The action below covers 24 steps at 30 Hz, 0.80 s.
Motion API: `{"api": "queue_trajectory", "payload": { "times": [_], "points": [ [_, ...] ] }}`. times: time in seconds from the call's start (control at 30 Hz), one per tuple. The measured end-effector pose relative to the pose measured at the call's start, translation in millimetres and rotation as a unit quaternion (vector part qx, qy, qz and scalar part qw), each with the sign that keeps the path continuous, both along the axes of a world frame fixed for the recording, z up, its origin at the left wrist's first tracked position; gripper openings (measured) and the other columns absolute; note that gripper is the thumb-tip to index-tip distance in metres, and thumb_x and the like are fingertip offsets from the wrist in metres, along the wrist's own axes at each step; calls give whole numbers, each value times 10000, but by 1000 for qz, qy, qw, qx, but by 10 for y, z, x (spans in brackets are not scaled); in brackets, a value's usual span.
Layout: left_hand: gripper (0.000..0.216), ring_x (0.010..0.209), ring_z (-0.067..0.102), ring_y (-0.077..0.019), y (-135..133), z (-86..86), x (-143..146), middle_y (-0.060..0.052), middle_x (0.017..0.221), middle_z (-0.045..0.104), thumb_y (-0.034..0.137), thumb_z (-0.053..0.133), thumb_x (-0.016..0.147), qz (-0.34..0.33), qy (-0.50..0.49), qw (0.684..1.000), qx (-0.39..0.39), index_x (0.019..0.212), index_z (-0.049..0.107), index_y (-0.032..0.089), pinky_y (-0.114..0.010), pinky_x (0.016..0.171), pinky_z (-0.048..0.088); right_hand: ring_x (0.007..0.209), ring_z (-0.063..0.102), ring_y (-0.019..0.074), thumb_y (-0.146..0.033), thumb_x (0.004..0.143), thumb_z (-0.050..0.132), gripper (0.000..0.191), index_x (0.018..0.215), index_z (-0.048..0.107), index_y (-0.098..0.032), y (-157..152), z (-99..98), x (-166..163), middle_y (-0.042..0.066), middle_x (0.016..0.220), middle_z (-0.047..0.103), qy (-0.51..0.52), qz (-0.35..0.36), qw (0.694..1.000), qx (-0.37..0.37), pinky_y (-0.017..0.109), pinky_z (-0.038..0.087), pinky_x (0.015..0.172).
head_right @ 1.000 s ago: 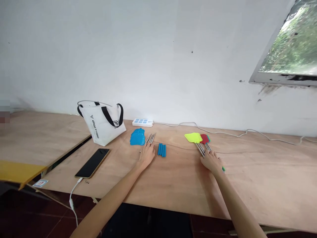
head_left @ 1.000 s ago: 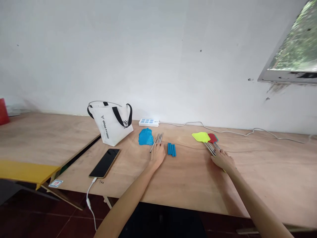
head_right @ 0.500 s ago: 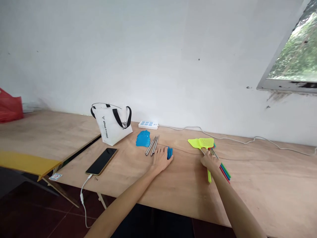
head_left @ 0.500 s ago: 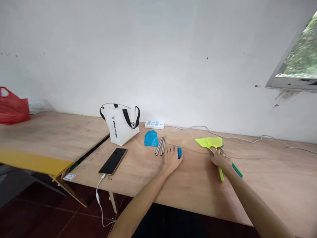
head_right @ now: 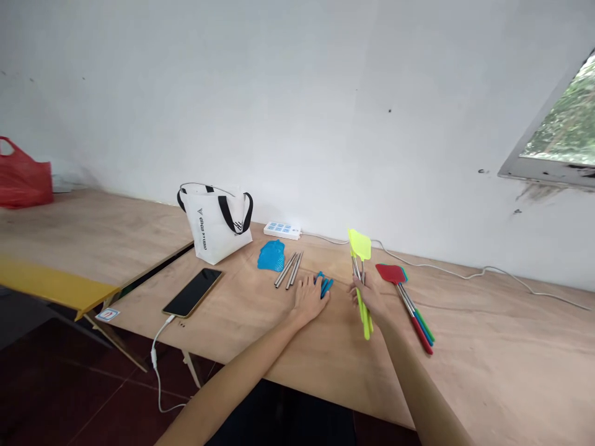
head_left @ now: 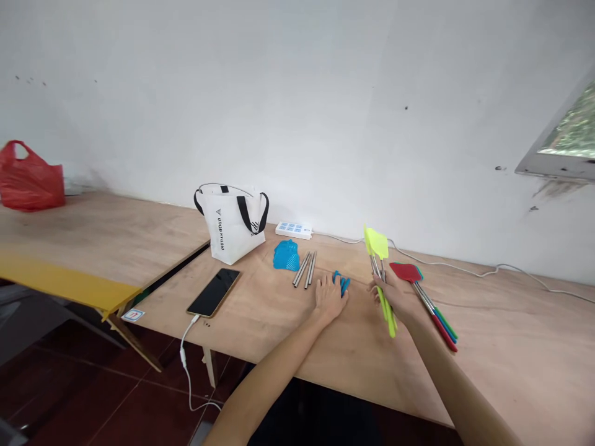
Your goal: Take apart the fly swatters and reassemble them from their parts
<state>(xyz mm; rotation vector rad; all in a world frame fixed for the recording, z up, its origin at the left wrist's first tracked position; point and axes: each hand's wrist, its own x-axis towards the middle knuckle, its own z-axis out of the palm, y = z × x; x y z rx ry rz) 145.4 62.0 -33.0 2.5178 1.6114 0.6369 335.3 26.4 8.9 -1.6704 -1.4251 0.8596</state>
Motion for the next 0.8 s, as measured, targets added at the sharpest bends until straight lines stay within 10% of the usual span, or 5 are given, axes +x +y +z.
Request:
{"api": "queue_trajectory", "payload": {
  "times": [0.13,0.27,0.53,0.8],
  "points": [
    [586,1281,510,-359,57,-20,-1,-205,1376,552,450,535,960,15,-25,999,-27,1437,437,123,-507,1073,392,590,612,152,-515,845,688,448,1176,527,-259,-117,41,-335,0,800,649,310,44,949,49,265,484,451],
    [578,1274,548,-328,155,13,-57,-176,1385,571,511,528,972,-1,-189,978,-89,1420,454,154,-487,1088,409,501,536,109,-463,811,750,466,1179,556,-254,-235,75,-505,-49,703,587,375,58,925,31,231,437,408],
    [601,1399,468,-247,379,682,-574,-120,1531,454,440,603,961,-165,-603,771,-121,1492,396,249,-391,1114,448,320,254,46,-641,887,620,488,1137,503,-238,-650,138,-591,-131,541,428,379,185,902,-97,182,310,291],
    [499,840,689,-187,-59,1204,-1252,-26,935,694,414,906,655,-251,-503,794,-231,1009,653,170,-285,722,587,392,456,73,-710,872,594,523,1012,530,-210,-894,427,-688,-84,618,526,253,323,897,-163,223,402,391]
  ]
}}
